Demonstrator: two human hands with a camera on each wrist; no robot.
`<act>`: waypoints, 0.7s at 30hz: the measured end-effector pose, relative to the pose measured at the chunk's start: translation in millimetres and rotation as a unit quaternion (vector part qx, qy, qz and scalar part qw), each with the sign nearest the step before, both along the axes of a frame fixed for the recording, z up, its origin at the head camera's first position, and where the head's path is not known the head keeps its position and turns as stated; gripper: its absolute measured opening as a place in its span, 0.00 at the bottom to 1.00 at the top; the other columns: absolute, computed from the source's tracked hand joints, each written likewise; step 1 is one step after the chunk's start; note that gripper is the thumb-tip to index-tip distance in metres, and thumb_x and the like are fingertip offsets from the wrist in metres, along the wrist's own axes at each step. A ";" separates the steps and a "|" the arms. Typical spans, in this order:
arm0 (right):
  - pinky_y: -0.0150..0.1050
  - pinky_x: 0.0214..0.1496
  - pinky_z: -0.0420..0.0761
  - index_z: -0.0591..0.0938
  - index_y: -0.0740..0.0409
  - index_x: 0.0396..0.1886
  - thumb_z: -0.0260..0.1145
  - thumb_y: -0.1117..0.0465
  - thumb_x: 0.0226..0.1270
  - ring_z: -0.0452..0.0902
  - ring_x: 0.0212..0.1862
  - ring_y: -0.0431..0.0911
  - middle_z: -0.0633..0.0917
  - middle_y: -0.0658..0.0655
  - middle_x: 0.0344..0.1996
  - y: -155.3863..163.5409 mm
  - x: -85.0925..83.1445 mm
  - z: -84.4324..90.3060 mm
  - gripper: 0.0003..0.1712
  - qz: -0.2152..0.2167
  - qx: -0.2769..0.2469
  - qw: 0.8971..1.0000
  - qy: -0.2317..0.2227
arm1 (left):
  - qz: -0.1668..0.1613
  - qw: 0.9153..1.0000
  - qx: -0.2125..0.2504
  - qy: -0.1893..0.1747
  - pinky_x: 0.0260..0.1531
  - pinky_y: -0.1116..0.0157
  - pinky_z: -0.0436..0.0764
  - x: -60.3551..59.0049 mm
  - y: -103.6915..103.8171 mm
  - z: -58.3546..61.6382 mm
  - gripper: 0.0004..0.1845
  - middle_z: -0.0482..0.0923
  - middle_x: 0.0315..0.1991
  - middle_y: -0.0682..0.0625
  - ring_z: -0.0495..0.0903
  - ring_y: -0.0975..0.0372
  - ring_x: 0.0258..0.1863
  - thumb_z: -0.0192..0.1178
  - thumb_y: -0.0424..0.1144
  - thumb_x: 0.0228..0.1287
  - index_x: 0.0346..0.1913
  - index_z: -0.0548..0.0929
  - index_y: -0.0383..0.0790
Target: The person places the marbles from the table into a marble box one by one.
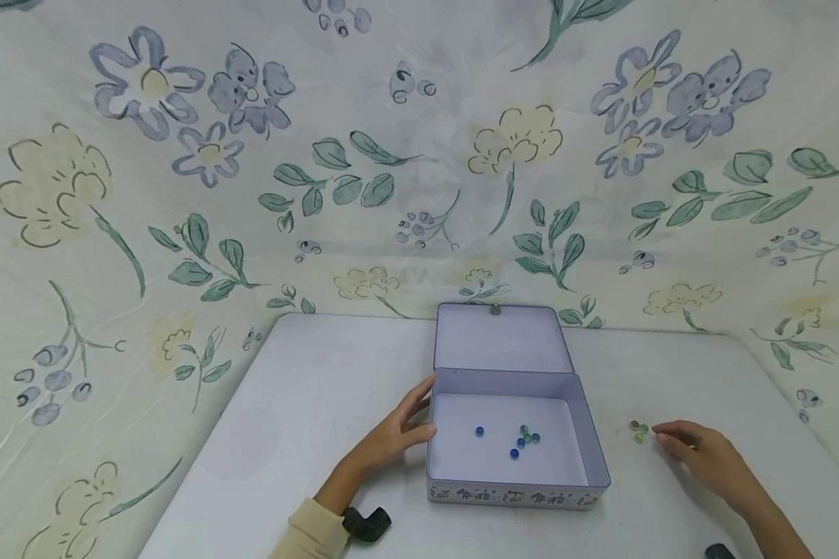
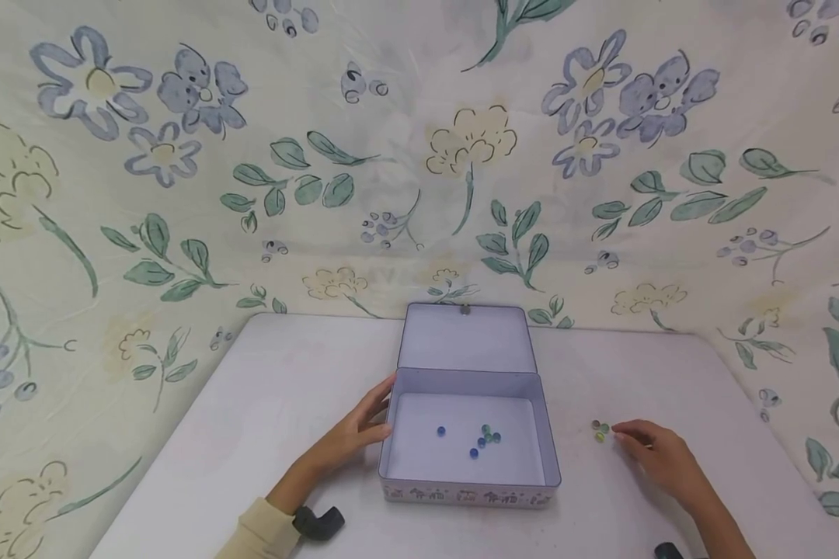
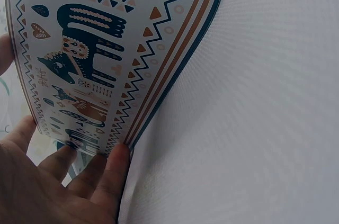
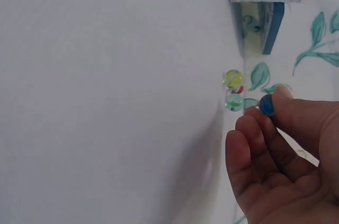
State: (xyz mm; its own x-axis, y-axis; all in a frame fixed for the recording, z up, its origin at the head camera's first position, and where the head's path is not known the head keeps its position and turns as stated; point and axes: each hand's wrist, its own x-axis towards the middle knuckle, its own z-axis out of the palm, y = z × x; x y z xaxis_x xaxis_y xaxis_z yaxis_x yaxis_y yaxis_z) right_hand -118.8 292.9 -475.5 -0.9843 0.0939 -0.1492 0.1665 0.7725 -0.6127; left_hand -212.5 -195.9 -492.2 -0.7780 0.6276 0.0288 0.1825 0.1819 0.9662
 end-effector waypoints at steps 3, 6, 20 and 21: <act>0.30 0.34 0.81 0.84 0.62 0.53 0.62 0.53 0.75 0.82 0.38 0.38 0.88 0.61 0.47 -2.8 0.2 4.2 0.19 0.010 0.006 1.000 0.006 | -0.001 1.000 0.002 0.001 0.72 0.40 0.63 0.7 0.2 -1.7 0.43 0.37 0.83 0.48 0.49 0.40 0.79 0.57 0.43 0.72 0.81 0.45 0.56; 0.29 0.34 0.81 0.84 0.61 0.52 0.63 0.54 0.73 0.82 0.37 0.37 0.88 0.60 0.46 -7.1 -0.5 9.8 0.17 0.024 0.010 0.999 0.026 | -0.003 1.000 0.005 0.006 0.72 0.39 0.63 1.5 0.4 -2.1 0.43 0.37 0.83 0.46 0.49 0.38 0.78 0.57 0.43 0.72 0.81 0.44 0.55; 0.30 0.38 0.84 0.84 0.63 0.51 0.62 0.58 0.74 0.83 0.39 0.36 0.88 0.61 0.46 -31.7 -10.2 36.6 0.14 0.080 -0.042 0.989 0.120 | -0.002 1.000 -0.001 0.007 0.72 0.40 0.63 -1.0 0.2 -1.8 0.43 0.37 0.83 0.46 0.49 0.39 0.78 0.57 0.43 0.72 0.81 0.45 0.56; 0.29 0.39 0.84 0.84 0.63 0.51 0.62 0.58 0.74 0.83 0.39 0.36 0.88 0.61 0.45 -33.4 -11.0 38.0 0.14 0.083 -0.045 0.988 0.122 | -0.002 1.000 0.000 0.007 0.72 0.40 0.63 -1.4 0.2 -2.0 0.43 0.37 0.83 0.46 0.49 0.39 0.78 0.57 0.43 0.73 0.81 0.45 0.55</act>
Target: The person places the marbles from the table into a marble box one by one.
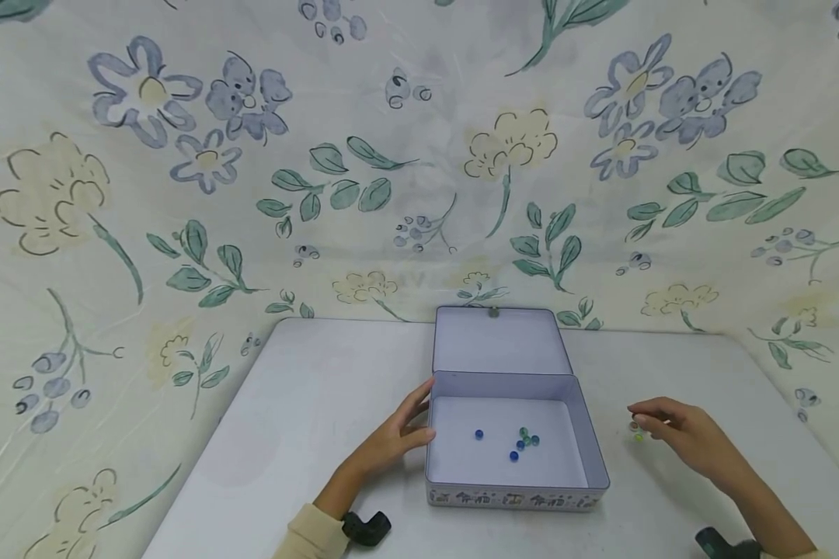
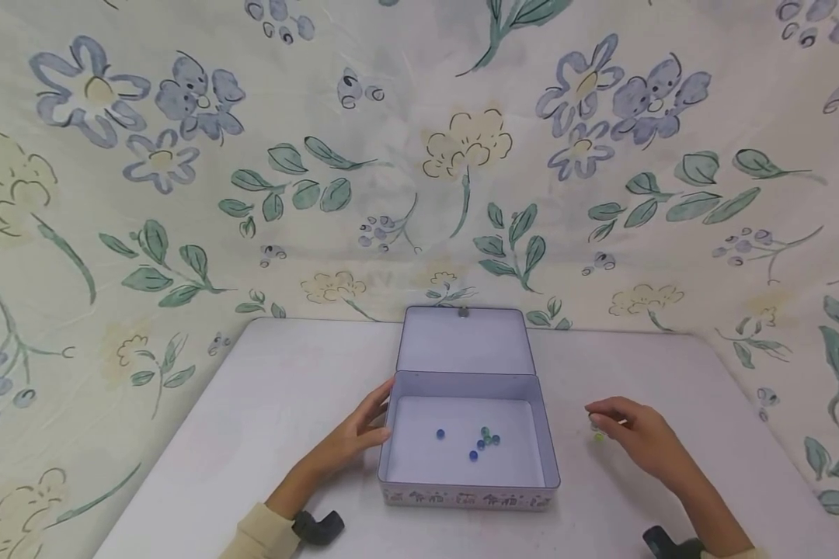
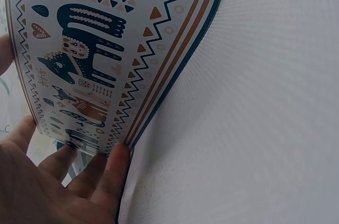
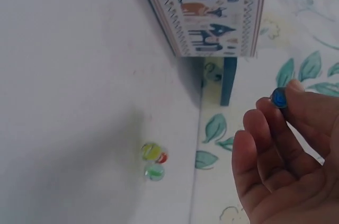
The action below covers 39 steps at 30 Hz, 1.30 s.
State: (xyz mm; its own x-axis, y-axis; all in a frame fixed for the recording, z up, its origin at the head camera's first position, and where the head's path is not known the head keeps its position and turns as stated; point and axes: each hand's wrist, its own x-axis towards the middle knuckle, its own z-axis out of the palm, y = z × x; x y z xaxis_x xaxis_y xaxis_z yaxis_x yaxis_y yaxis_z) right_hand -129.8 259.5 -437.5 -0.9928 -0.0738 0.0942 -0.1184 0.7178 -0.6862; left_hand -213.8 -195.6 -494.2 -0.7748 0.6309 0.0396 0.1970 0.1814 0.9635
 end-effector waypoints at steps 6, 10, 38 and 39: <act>0.30 0.40 0.85 0.84 0.63 0.52 0.62 0.57 0.74 0.85 0.39 0.41 0.87 0.63 0.45 -9.2 -4.5 7.7 0.16 0.014 -0.023 1.000 -0.007 | -0.004 1.000 0.004 0.000 0.72 0.39 0.63 -0.3 -0.1 -1.3 0.42 0.37 0.83 0.45 0.49 0.38 0.78 0.57 0.43 0.73 0.81 0.44 0.55; 0.34 0.41 0.86 0.84 0.61 0.52 0.62 0.56 0.74 0.84 0.39 0.42 0.87 0.63 0.45 -14.0 -7.8 11.6 0.15 0.023 -0.031 0.999 -0.009 | -0.004 1.000 0.003 -0.001 0.72 0.39 0.63 -0.3 -0.2 -0.4 0.42 0.37 0.83 0.47 0.48 0.39 0.79 0.57 0.42 0.73 0.81 0.45 0.56; 0.27 0.47 0.85 0.83 0.62 0.53 0.62 0.58 0.74 0.85 0.47 0.46 0.86 0.60 0.48 -50.4 -32.7 28.7 0.15 0.121 -0.077 0.990 -0.022 | -0.001 1.000 0.005 -0.003 0.72 0.40 0.63 1.0 -1.7 -2.3 0.42 0.37 0.83 0.47 0.49 0.39 0.78 0.57 0.42 0.73 0.81 0.45 0.56; 0.27 0.48 0.85 0.82 0.61 0.53 0.62 0.59 0.74 0.85 0.48 0.46 0.86 0.60 0.48 -52.0 -33.9 30.2 0.14 0.127 -0.075 0.989 -0.020 | -0.002 1.000 0.006 -0.004 0.72 0.40 0.63 1.3 -1.6 -2.1 0.42 0.37 0.83 0.47 0.49 0.39 0.78 0.57 0.42 0.73 0.81 0.45 0.56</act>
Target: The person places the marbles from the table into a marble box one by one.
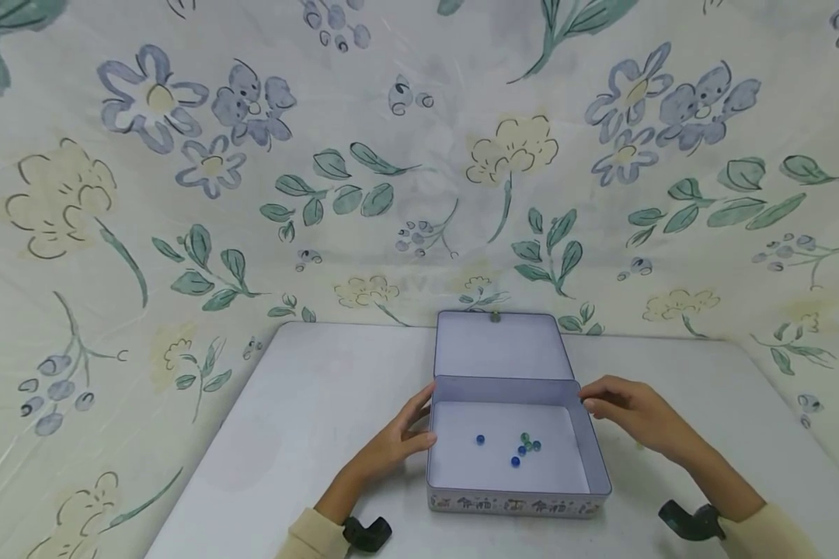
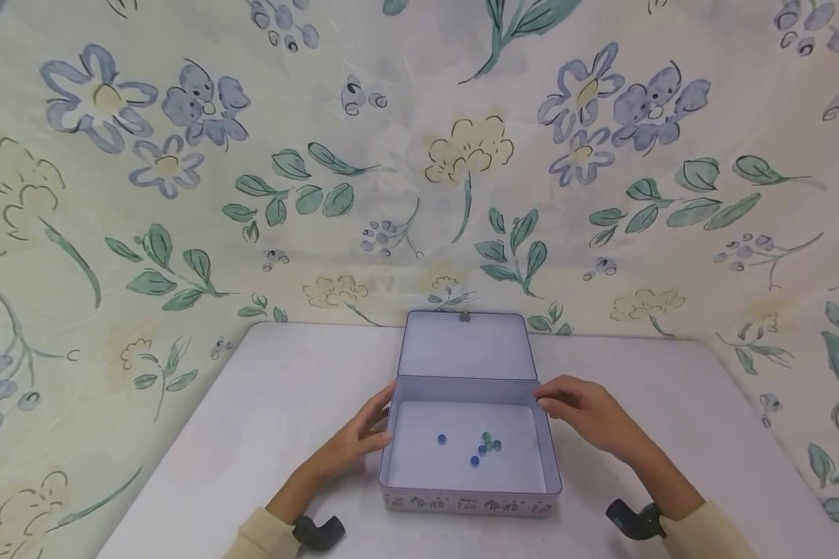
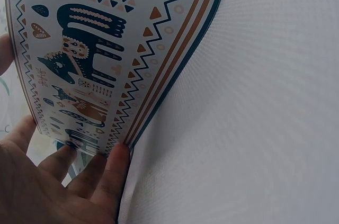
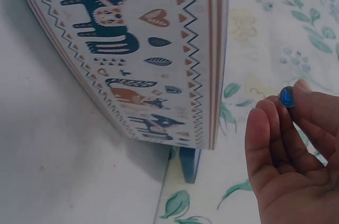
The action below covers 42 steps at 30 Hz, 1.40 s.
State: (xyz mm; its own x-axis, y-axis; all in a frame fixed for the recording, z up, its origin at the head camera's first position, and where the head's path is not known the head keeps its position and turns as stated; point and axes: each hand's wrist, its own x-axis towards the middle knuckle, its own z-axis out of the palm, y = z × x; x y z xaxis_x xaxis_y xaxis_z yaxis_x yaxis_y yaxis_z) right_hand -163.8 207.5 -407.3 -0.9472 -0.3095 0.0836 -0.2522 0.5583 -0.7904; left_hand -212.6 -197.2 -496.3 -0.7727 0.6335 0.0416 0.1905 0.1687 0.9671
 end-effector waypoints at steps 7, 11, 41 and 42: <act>0.30 0.44 0.85 0.84 0.55 0.50 0.63 0.59 0.73 0.83 0.43 0.36 0.87 0.54 0.45 -12.7 -14.4 9.5 0.11 0.025 0.042 0.998 0.031 | 0.000 1.000 -0.001 0.004 0.72 0.40 0.63 0.7 -0.4 -0.2 0.43 0.37 0.83 0.46 0.49 0.39 0.78 0.57 0.42 0.73 0.81 0.44 0.53; 0.31 0.44 0.85 0.85 0.53 0.50 0.64 0.59 0.73 0.81 0.43 0.35 0.87 0.53 0.45 -21.7 -23.8 13.5 0.11 0.034 0.049 0.998 0.034 | 0.003 1.000 -0.004 0.008 0.71 0.39 0.63 -0.3 -0.2 -0.3 0.42 0.38 0.83 0.46 0.49 0.38 0.78 0.57 0.42 0.73 0.81 0.44 0.53; 0.32 0.46 0.83 0.87 0.55 0.48 0.65 0.59 0.72 0.81 0.44 0.39 0.88 0.53 0.44 -94.9 -72.8 13.6 0.10 0.155 0.056 0.986 0.033 | 0.003 1.000 -0.004 0.000 0.71 0.39 0.63 1.0 -0.2 2.9 0.43 0.38 0.83 0.46 0.49 0.38 0.78 0.57 0.43 0.73 0.81 0.44 0.52; 0.32 0.47 0.83 0.87 0.56 0.48 0.65 0.60 0.72 0.81 0.44 0.39 0.88 0.53 0.44 -95.9 -73.1 12.0 0.10 0.158 0.058 0.985 0.034 | 0.003 1.000 -0.004 -0.001 0.72 0.39 0.63 1.3 -0.1 2.8 0.43 0.38 0.83 0.46 0.49 0.38 0.78 0.57 0.43 0.73 0.81 0.44 0.52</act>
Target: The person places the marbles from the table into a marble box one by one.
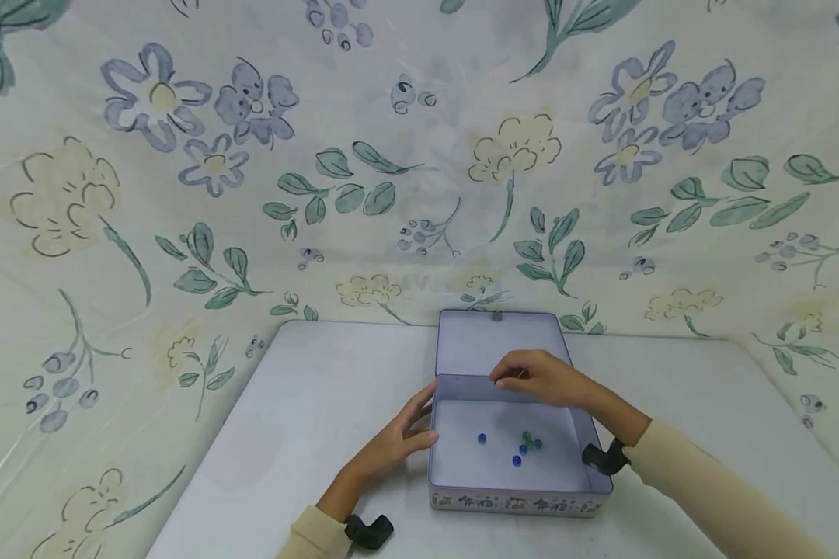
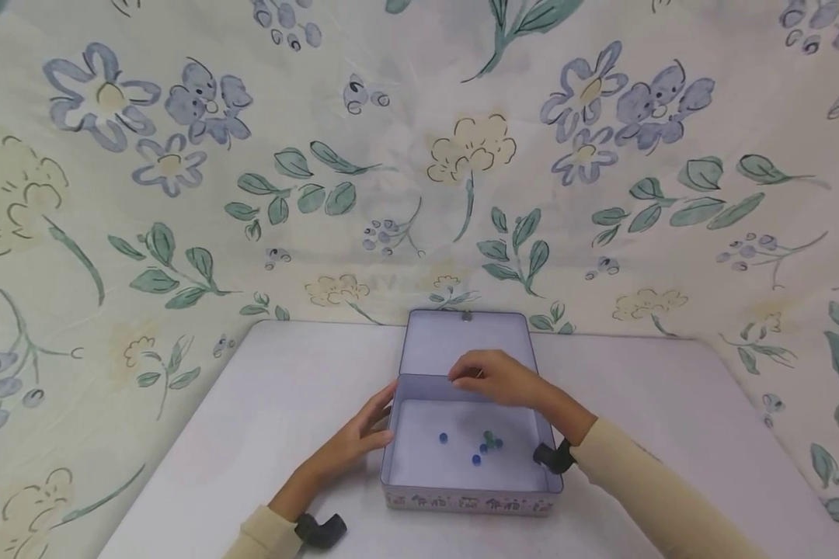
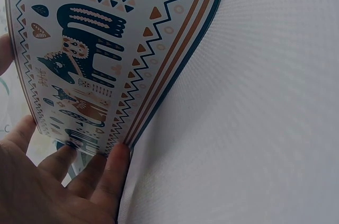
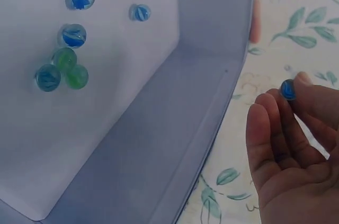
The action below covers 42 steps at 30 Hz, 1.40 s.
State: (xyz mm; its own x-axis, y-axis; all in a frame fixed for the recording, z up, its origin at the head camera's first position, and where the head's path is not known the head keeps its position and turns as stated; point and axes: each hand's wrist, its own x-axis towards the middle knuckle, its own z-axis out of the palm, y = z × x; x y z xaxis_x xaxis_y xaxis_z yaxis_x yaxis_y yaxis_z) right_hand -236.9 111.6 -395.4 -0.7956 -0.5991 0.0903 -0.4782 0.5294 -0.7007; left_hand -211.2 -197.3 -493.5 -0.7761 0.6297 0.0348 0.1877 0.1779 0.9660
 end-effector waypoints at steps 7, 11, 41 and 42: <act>0.33 0.47 0.84 0.87 0.57 0.47 0.65 0.62 0.71 0.82 0.44 0.40 0.88 0.53 0.43 -6.9 -1.0 -6.7 0.09 0.019 0.003 1.000 0.017 | 0.007 1.000 -0.002 -0.007 0.71 0.41 0.65 2.6 0.5 -1.5 0.43 0.38 0.83 0.46 0.50 0.39 0.78 0.58 0.44 0.72 0.81 0.45 0.51; 0.34 0.48 0.84 0.87 0.59 0.47 0.65 0.61 0.71 0.83 0.45 0.41 0.88 0.54 0.44 -11.1 -3.1 -7.2 0.10 0.032 0.011 0.999 0.021 | 0.011 1.000 -0.003 -0.008 0.71 0.41 0.65 2.6 0.2 -1.8 0.43 0.38 0.83 0.47 0.50 0.39 0.78 0.58 0.44 0.72 0.81 0.45 0.52; 0.31 0.47 0.83 0.87 0.57 0.46 0.66 0.60 0.71 0.80 0.43 0.36 0.87 0.49 0.43 -29.3 -2.4 -41.5 0.09 0.057 0.074 0.995 -0.016 | 0.001 1.000 -0.003 -0.014 0.71 0.39 0.64 1.6 0.4 2.2 0.42 0.38 0.83 0.47 0.50 0.39 0.78 0.57 0.45 0.73 0.81 0.44 0.54; 0.31 0.48 0.83 0.87 0.57 0.46 0.66 0.60 0.71 0.81 0.44 0.36 0.87 0.49 0.43 -29.1 -3.0 -43.2 0.09 0.057 0.075 0.995 -0.016 | 0.001 1.000 -0.003 -0.015 0.71 0.39 0.64 1.6 0.3 2.3 0.43 0.37 0.83 0.47 0.50 0.39 0.78 0.57 0.45 0.73 0.81 0.44 0.55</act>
State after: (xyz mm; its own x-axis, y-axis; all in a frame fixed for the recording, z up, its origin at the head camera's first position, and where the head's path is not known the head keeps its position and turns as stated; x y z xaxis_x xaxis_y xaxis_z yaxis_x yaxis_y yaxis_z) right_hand -239.8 82.5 -438.6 -0.7226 -0.6906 -0.0315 -0.5199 0.5729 -0.6337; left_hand -209.6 -197.0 -491.1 -0.7775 0.6289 0.0084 0.1592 0.1839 0.9700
